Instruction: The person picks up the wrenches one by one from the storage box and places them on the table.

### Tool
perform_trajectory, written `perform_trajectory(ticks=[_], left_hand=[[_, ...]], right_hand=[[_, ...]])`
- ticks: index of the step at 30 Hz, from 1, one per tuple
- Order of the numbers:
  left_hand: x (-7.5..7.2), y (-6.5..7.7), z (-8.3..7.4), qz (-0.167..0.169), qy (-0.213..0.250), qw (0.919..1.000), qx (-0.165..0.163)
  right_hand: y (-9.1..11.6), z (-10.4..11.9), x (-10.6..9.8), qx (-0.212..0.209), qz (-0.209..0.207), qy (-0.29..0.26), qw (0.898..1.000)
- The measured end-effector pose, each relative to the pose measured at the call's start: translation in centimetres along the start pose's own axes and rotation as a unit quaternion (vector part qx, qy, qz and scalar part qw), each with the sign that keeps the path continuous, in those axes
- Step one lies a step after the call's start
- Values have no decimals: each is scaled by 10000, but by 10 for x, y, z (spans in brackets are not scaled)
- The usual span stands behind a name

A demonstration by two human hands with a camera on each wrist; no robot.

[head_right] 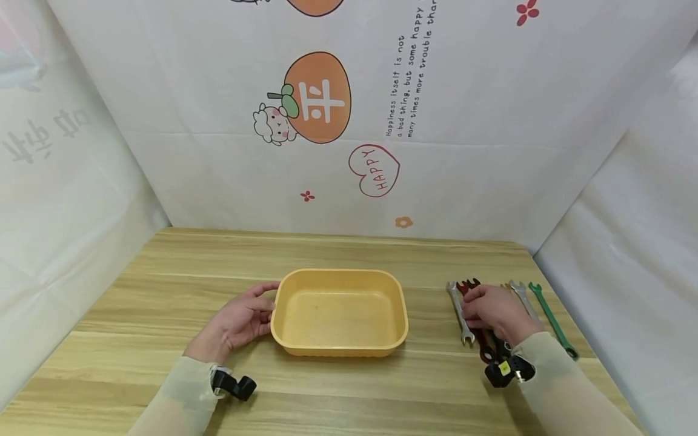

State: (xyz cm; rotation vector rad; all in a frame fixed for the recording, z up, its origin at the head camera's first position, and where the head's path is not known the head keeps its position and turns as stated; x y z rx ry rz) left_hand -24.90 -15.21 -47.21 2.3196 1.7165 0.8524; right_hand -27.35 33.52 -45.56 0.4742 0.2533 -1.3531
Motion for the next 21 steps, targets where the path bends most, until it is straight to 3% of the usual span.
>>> perform_trajectory(ticks=[14,17,21], left_hand=[[1,0,-1,-5,11,10000,-1],[0,0,-1,2,-19,10000,3],[0,0,0,1,-27,10000,-3]], right_hand=[[5,11,3,-86,-449,1287,9906],[5,12,3,-112,-452,1016,9937],[4,10,9,-156,-297,-73,9994]])
Point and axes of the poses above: each hand's wrist, its own y-axis away from the middle knuckle, its own x-axis out of the palm, z = x × y, the point moved 4 cm from there along -y, towards the middle knuckle, and after that the axes turned 9 degrees about -x, right-handed, at the moved point
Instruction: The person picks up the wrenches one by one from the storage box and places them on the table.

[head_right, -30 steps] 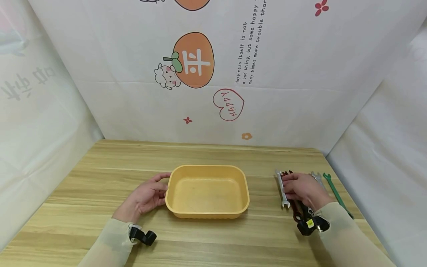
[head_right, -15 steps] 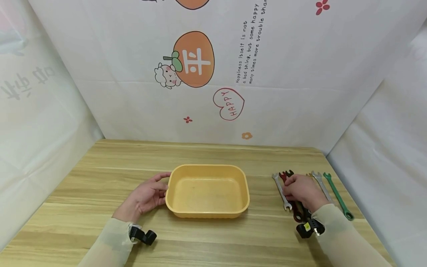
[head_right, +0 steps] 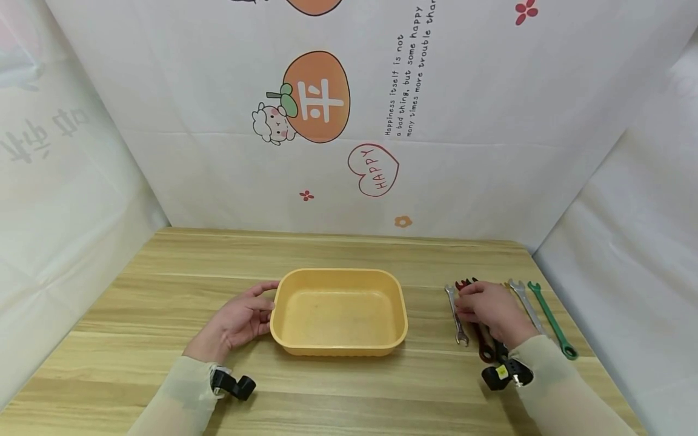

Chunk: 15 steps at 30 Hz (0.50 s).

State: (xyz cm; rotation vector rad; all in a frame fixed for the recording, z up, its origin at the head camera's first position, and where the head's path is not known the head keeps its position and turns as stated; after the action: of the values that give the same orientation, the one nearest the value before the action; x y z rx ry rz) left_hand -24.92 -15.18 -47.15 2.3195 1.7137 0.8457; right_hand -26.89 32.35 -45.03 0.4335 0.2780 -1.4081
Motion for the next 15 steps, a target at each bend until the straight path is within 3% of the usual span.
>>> perform_trajectory(ticks=[2,5,15], left_hand=[[0,0,0,0,3,10000,5],[1,0,0,-5,10,10000,5],[0,0,1,-22,64,10000,-23]], right_hand=[[0,-2,4,60,169,-514,9985],[0,-5,8,136,364,-857,9956],[5,-6,7,68,381,-550,9977]])
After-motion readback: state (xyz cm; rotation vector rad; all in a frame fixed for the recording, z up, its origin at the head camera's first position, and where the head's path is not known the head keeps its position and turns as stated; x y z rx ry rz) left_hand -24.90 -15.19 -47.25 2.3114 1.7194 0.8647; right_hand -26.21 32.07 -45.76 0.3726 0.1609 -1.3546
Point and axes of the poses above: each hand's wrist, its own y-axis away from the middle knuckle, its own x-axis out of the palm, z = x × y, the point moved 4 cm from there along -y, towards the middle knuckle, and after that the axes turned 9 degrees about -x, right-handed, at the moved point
